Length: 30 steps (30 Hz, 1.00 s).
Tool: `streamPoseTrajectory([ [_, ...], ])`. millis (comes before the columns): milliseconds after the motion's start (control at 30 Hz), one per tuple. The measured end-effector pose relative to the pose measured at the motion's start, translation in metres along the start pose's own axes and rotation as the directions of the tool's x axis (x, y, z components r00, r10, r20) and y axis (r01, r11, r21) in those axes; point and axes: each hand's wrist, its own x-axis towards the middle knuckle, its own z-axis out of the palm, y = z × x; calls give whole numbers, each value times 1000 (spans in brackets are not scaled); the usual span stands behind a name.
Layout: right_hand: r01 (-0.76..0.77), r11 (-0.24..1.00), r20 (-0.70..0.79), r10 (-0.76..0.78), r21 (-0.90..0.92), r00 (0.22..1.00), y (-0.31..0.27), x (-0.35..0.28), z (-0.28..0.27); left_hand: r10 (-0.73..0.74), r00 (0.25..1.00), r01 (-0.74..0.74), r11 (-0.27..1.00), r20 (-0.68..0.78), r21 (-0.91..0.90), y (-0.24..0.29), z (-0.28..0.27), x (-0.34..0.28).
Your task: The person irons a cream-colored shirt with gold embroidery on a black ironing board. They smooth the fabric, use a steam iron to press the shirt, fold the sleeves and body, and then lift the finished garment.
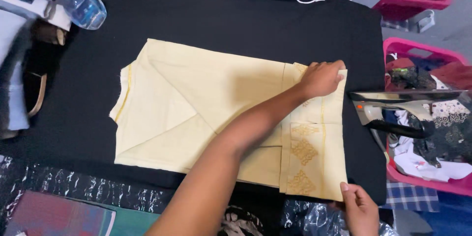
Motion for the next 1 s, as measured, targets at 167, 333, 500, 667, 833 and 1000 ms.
streamPoseTrajectory([
  [167,-58,988,10,57,145,998,-15,-12,8,-27,999,34,987,47,-159,1,-29,-4],
  [333,148,985,-131,-136,93,982,-25,-34,14,28,999,-23,967,18,-255,-5,-53,-2],
  [500,547,825,-351,-474,144,808,-58,-71,41,232,956,-273,930,-181,-248,-11,-116,-15],
  [667,751,652,-199,-753,-106,627,-127,-129,82,413,858,-491,833,-304,-256,-50,-188,-36],
  [833,864,488,-89,-873,-122,480,-186,-174,142,521,771,-612,766,-367,-198,-90,-263,-82],
  [1000,971,240,146,-960,-4,238,-214,-198,209,353,853,-444,878,-384,-180,-137,-321,-147],
])
